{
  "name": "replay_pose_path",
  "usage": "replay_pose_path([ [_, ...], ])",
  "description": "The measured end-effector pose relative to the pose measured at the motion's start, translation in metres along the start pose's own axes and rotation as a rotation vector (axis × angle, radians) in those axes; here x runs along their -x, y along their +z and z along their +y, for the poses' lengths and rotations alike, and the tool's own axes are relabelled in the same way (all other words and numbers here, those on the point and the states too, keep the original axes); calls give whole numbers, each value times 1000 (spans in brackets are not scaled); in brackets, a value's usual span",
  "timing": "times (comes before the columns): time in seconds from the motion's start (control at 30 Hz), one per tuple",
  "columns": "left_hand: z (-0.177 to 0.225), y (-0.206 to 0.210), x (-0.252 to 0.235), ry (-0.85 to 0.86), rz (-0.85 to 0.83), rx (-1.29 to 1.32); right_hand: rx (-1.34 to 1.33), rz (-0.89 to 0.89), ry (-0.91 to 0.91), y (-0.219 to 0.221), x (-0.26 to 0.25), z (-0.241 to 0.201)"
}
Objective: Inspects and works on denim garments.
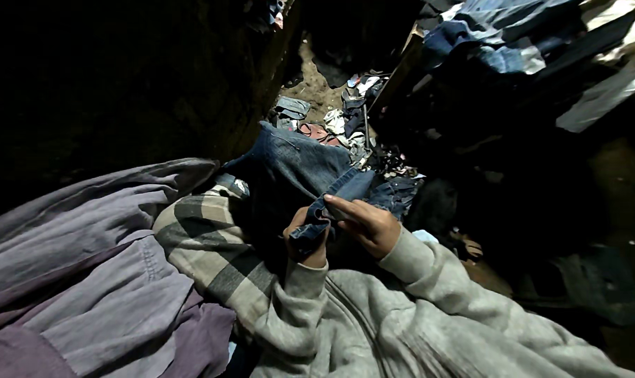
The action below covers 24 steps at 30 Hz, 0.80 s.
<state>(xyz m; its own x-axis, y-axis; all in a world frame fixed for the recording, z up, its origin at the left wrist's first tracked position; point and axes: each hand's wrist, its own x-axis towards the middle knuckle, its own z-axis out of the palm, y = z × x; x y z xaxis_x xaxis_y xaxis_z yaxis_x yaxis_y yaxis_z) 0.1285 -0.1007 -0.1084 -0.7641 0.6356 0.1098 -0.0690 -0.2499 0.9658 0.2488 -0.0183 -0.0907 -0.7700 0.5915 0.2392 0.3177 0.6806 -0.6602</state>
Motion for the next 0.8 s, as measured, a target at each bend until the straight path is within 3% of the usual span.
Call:
replay_pose_path([
  [0.2, -6, 0, -2, 169, -49, -173, -123, 19, 74, 7, -8, 0],
  [0.37, 1, 2, -5, 104, -37, -154, -317, -50, 42, -3, -13, -2],
  [0.53, 1, -8, -16, 218, -201, -235, -473, -105, 59, -19, -10, -8],
  [0.7, 4, -7, -21, 390, -246, -296, -419, -87, 17, -23, -4, -6],
  [0.8, 10, -2, -15, 268, -188, -315, -293, -61, -10, -24, -1, -6],
])
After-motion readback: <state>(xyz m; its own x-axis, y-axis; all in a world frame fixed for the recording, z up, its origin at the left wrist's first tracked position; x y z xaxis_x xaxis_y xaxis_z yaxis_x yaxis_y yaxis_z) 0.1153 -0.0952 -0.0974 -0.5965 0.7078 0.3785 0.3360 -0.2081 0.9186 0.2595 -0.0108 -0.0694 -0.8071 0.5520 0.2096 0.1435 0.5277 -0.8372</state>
